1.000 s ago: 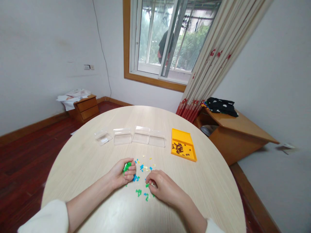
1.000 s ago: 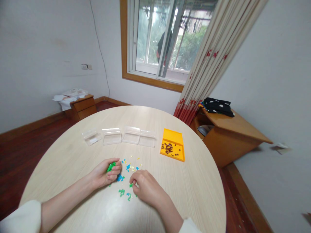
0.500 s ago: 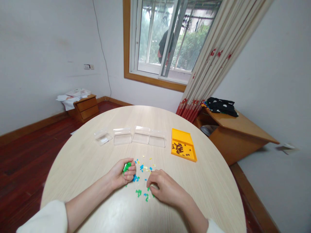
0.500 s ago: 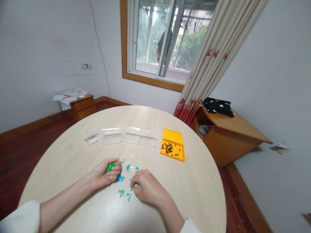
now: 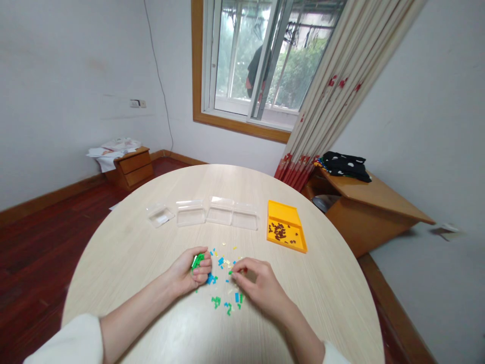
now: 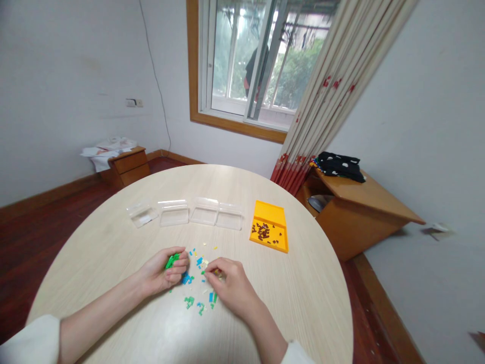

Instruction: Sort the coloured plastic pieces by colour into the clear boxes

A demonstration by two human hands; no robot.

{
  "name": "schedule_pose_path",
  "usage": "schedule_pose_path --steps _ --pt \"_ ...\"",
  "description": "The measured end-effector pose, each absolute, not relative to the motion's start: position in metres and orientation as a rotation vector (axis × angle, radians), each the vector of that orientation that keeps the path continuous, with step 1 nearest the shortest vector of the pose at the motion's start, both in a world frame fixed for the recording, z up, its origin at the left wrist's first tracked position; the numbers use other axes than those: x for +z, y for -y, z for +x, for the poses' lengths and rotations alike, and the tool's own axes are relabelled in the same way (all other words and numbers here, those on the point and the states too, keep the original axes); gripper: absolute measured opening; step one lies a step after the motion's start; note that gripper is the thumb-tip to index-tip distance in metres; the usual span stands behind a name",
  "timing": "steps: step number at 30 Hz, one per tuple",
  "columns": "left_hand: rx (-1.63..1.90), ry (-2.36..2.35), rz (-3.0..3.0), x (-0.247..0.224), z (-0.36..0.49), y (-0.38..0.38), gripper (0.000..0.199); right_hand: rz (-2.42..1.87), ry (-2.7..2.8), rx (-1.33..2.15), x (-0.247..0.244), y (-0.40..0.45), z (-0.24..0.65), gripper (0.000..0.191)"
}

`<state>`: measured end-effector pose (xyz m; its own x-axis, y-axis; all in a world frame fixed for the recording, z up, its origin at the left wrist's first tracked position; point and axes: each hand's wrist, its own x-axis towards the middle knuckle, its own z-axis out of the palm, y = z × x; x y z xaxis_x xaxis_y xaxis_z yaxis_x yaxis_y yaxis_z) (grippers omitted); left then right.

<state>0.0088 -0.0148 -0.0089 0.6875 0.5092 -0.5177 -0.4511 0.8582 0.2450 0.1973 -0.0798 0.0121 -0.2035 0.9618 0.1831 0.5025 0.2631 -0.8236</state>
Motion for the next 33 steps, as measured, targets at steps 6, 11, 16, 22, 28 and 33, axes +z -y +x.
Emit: schedule_pose_path --steps 6,11,16,22,28,33 --pt "0.566 -0.620 0.053 -0.008 0.008 0.014 0.027 -1.128 0.948 0.987 0.000 0.064 0.207 0.021" --pt "0.590 -0.661 0.011 -0.004 0.010 0.015 0.021 -0.913 0.538 1.108 -0.015 0.051 0.219 0.028" --pt "0.585 -0.675 0.012 0.000 0.010 0.017 0.020 -0.863 0.490 1.166 -0.023 0.047 0.222 0.024" --pt "0.609 -0.736 0.045 0.002 0.012 0.018 0.021 -0.871 0.420 1.190 -0.017 0.048 0.216 0.029" --pt "0.595 -0.757 0.153 -0.004 0.014 0.020 0.015 -1.027 0.595 1.081 -0.008 0.053 0.210 0.037" --pt "0.555 -0.711 0.147 -0.006 0.020 0.027 0.017 -1.273 1.111 0.814 -0.001 0.068 0.194 0.029"
